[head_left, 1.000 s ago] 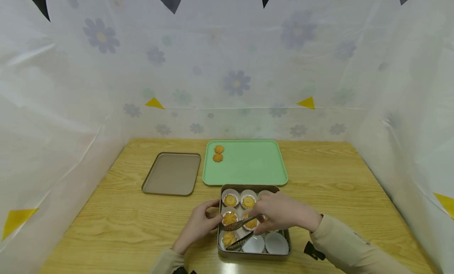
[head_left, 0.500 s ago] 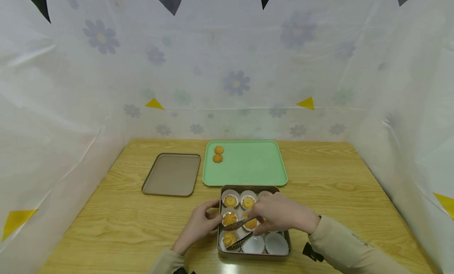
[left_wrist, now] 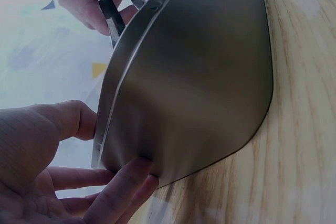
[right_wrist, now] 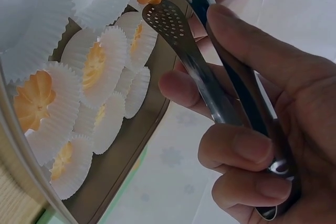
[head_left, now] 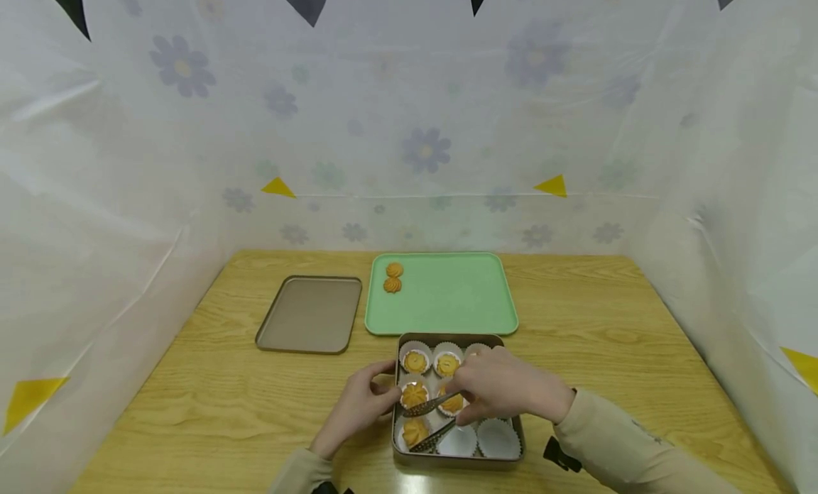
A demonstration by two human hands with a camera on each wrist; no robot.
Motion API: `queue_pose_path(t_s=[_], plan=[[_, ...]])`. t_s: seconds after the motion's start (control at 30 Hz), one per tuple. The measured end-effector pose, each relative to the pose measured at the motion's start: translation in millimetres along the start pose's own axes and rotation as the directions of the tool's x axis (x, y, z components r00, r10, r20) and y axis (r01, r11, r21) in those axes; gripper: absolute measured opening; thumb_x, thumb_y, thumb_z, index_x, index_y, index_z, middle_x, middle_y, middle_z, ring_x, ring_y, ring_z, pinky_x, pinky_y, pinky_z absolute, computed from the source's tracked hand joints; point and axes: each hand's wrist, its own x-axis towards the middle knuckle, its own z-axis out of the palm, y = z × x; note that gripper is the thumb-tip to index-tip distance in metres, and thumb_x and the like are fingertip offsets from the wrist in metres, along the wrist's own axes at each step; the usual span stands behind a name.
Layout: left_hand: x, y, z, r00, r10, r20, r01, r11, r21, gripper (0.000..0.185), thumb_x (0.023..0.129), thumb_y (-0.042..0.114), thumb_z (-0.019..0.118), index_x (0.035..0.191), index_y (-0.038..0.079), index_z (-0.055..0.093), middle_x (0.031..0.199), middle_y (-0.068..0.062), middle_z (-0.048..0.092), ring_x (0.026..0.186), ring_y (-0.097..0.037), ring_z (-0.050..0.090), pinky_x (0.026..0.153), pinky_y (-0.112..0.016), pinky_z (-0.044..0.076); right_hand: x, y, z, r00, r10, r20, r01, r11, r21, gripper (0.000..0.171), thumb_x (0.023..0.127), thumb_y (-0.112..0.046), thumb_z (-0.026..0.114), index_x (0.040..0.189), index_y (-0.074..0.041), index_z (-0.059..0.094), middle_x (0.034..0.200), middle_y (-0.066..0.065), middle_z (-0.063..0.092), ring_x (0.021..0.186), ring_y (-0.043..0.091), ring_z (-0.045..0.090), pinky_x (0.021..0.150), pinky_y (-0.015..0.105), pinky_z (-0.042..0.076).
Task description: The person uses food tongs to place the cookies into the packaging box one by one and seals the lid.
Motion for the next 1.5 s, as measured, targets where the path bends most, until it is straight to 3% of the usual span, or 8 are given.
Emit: queue_pose_path(t_s=[0.37,0.9,1.03,1.2,1.5], plan=[[-0.1,0.6,0.0,1.000,-0.004,0.003,0.004,1.000,-0.012,0.056,0.089,0.007,0.065,0.138,-0.013,0.051,0.135,-0.035,0.056,0.097,-0.038,0.074,0.069,-0.020,0.061,2.2,-2.2,1.2,1.000,0.009,-0.011,-0.009,0.999,-0.046,0.023,0.078,-0.042,0.083,0.074,-0.026,0.066,0.060,-0.017,0.052,0.053,0.000,0.041,0.044,0.019,0.032],[-1.5,3.3,-0.3,1.000,-0.013,0.005,0.013,1.000,-0.017,0.056,0.088,0.007,0.065,0.138,-0.013,0.051,0.134,-0.034,0.057,0.096,-0.036,0.075,0.068,-0.020,0.060,1.6,1.6,5.7,0.999,0.027,-0.032,-0.027,1.000,0.000,0.023,0.078,-0.038,0.084,0.071,-0.027,0.065,0.056,-0.017,0.047,0.052,-0.001,0.038,0.043,0.019,0.029],[-1.7,3.0,-0.6,1.000,-0.008,0.003,0.008,1.000,-0.019,0.056,0.088,0.007,0.065,0.138,-0.013,0.051,0.134,-0.035,0.057,0.096,-0.036,0.074,0.067,-0.019,0.059,0.1,0.5,4.4,0.999,0.040,-0.036,-0.042,0.999,-0.034,0.016,0.078,-0.039,0.084,0.081,-0.026,0.074,0.057,-0.017,0.049,0.053,0.000,0.040,0.043,0.019,0.030],[-1.3,2.3,-1.3,1.000,-0.004,0.003,0.004,1.000,-0.018,0.055,0.089,0.008,0.065,0.138,-0.013,0.051,0.134,-0.034,0.057,0.095,-0.035,0.075,0.067,-0.018,0.058,-1.4,-4.4,-0.4,0.997,0.073,-0.032,-0.077,0.990,-0.118,0.021,0.078,-0.041,0.083,0.094,-0.028,0.080,0.063,-0.014,0.056,0.060,0.003,0.045,0.045,0.020,0.032],[-0.4,0.8,-0.1,1.000,-0.007,0.001,0.007,1.000,-0.023,0.056,0.089,0.008,0.065,0.138,-0.013,0.051,0.135,-0.035,0.056,0.096,-0.036,0.074,0.068,-0.020,0.060,1.5,-15.7,-6.5,0.999,0.033,-0.032,-0.038,0.982,-0.185,0.024,0.074,-0.043,0.085,0.092,-0.028,0.080,0.075,-0.011,0.072,0.057,0.004,0.052,0.048,0.019,0.037]])
